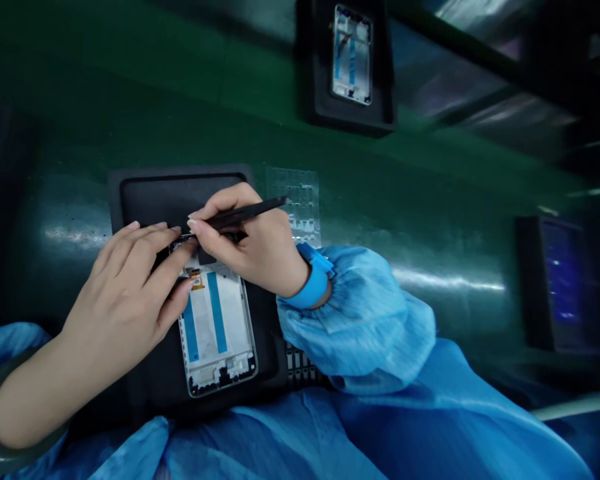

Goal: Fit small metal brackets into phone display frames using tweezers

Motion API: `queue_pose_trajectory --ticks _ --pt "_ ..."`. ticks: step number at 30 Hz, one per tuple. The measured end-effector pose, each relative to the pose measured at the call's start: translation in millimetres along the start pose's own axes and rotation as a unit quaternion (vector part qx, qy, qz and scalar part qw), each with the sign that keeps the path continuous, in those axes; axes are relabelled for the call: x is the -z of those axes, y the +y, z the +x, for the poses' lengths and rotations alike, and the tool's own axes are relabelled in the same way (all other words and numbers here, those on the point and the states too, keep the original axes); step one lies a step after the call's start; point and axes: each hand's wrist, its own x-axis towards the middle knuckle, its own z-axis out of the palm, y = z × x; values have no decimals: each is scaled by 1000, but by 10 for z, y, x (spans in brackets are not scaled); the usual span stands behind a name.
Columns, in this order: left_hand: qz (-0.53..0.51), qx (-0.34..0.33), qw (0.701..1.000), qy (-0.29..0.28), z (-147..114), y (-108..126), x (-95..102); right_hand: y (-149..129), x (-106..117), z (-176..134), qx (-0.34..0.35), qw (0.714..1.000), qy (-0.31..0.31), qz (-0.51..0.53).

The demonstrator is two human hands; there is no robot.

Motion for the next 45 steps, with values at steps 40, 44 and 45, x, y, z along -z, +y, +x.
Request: queue_pose_trajectory --ticks 40,44,45 --pt "-4 1 1000 -5 0 -14 -1 59 42 9 -151 978 12 143" --pt "-2 3 1000 -10 0 -6 6 43 35 -4 -151 979 6 135" --pt "-2 3 1000 -13 -1 -5 6 35 34 -6 -148 981 0 125"
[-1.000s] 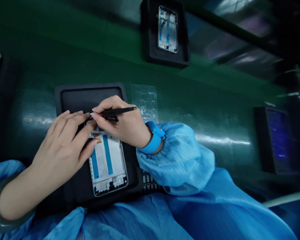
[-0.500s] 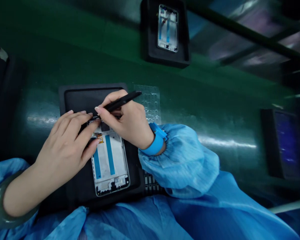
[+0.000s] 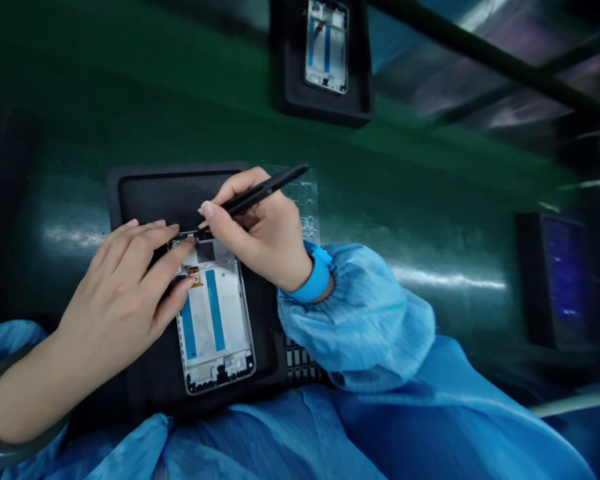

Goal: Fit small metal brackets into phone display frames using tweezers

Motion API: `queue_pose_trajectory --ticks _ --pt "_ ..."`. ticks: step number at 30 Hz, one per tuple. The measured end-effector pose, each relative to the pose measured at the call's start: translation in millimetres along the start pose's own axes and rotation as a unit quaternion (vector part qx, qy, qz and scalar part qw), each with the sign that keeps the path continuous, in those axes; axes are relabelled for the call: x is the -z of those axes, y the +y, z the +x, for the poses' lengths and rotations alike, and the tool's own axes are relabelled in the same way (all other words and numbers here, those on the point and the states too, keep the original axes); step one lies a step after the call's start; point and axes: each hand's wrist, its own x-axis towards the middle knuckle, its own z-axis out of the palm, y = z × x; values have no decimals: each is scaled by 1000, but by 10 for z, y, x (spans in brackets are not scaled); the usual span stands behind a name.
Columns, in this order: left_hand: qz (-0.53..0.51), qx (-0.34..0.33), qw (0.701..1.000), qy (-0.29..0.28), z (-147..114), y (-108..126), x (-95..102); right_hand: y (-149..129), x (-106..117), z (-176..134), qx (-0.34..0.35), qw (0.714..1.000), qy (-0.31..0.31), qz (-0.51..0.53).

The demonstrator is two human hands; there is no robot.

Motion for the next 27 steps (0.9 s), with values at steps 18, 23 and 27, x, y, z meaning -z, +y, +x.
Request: queue_pose_trajectory --ticks 18,23,27 --pt "-6 -1 1000 1 -9 -21 -13 -29 -73 -44 142 972 -39 -185" --pt "1 -8 1000 1 -18 -32 -22 -40 -15 -18 173 962 -57 -203" --pt "2 -8 1000 3 -8 -27 -14 -18 249 141 179 962 21 -204"
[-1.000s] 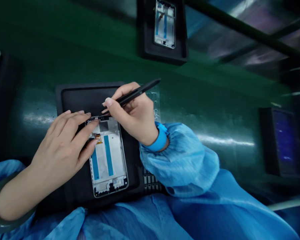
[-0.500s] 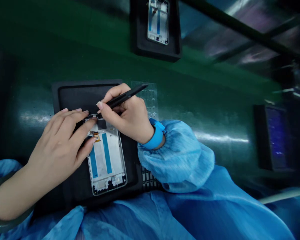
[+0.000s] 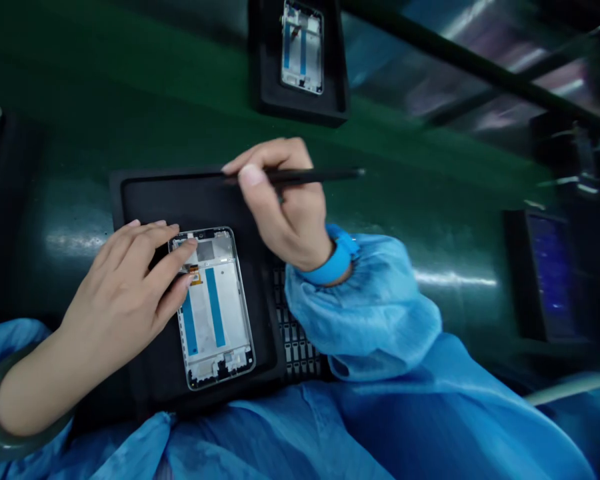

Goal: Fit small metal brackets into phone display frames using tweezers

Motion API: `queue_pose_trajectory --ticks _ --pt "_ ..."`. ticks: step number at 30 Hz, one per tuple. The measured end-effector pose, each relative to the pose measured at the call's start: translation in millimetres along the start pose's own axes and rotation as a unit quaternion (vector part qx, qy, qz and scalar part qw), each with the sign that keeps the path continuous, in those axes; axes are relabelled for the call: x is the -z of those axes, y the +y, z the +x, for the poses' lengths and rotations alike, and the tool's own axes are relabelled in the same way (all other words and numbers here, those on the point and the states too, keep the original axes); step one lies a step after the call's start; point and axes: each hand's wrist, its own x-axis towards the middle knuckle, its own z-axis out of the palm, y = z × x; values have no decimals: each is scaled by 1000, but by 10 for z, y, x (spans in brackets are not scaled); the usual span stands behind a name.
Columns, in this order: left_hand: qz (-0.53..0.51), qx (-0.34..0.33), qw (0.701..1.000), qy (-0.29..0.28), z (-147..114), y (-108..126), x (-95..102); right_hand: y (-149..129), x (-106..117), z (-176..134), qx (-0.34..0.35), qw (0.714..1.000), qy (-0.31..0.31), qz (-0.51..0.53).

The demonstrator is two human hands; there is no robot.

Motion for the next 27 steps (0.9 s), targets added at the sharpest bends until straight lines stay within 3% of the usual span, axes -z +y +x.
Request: queue_pose_trajectory --ticks 2,6,13,16,21,23,27 --pt "2 -1 1000 0 6 -3 2 102 74 66 25 997 -12 -73" --pt "8 -6 1000 4 8 -11 -9 256 65 164 55 956 -180 -223" --pt "-16 -1 1000 18 9 12 4 327 38 387 27 931 -284 -227" --pt "-37 39 996 75 32 8 99 424 178 530 13 933 -252 -255" --pt "-32 133 971 198 78 -17 232 782 407 993 -159 931 -118 -306" --pt "-35 155 966 204 84 -35 205 899 355 1227 -204 927 -78 -305" --pt "-40 162 974 153 80 -82 53 1011 26 1607 -268 923 -20 -275"
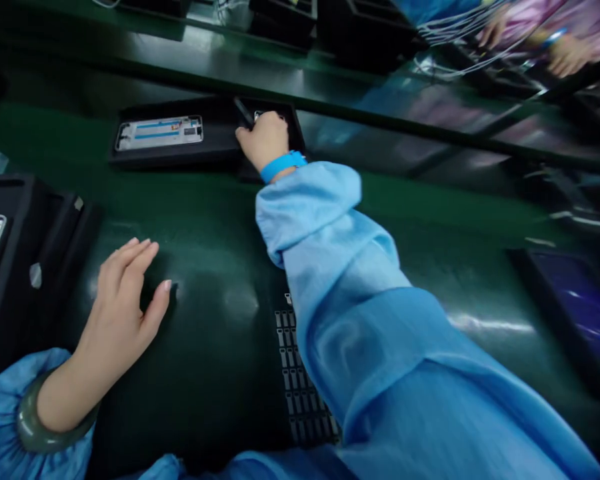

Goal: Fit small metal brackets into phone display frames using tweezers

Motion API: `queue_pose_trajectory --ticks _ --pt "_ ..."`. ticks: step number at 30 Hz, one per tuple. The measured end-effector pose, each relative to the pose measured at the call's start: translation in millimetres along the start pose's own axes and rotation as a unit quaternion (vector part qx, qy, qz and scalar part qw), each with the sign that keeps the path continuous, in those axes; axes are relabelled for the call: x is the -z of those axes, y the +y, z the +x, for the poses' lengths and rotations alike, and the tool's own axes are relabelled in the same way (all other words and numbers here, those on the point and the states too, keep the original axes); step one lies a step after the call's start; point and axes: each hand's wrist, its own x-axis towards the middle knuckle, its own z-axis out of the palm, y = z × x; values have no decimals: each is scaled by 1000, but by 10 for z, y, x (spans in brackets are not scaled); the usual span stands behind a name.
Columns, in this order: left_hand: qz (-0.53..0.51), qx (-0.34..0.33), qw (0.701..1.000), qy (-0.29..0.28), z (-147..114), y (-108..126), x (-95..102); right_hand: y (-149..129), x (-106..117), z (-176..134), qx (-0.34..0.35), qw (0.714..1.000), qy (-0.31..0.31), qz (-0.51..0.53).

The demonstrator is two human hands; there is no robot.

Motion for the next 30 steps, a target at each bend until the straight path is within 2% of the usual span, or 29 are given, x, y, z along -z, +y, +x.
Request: queue_pose_trajectory --ticks 2,5,7,9,13,18,22,25,28,30 --pt "-3 0 1000 -25 -18 -30 -63 -100 -89 66 9 1000 -13 11" --pt "-9 3 999 -44 -42 -55 -109 -57 -56 29 72 996 -33 -33" --pt "-10 4 999 -52 -56 -56 -119 98 43 -56 102 987 -52 -110" --pt "-10 1 998 -65 -67 -49 -125 297 142 -154 119 975 -100 -156" --pt "-8 -14 996 -87 -75 -46 -153 628 206 -306 163 967 -123 -151" --pt "0 -28 996 -84 -70 -113 -195 789 133 -386 215 960 -115 -140" --pt "-7 -24 997 -77 -64 -162 -211 752 162 -451 243 951 -114 -155" --pt "-23 -7 997 -68 -53 -147 -191 630 318 -627 263 944 -116 -161" --pt "-47 36 997 -55 -30 -98 -138 455 593 -993 307 932 -129 -145" --pt "-59 58 996 -35 -11 -62 -88 344 796 -1331 352 911 -176 -123"
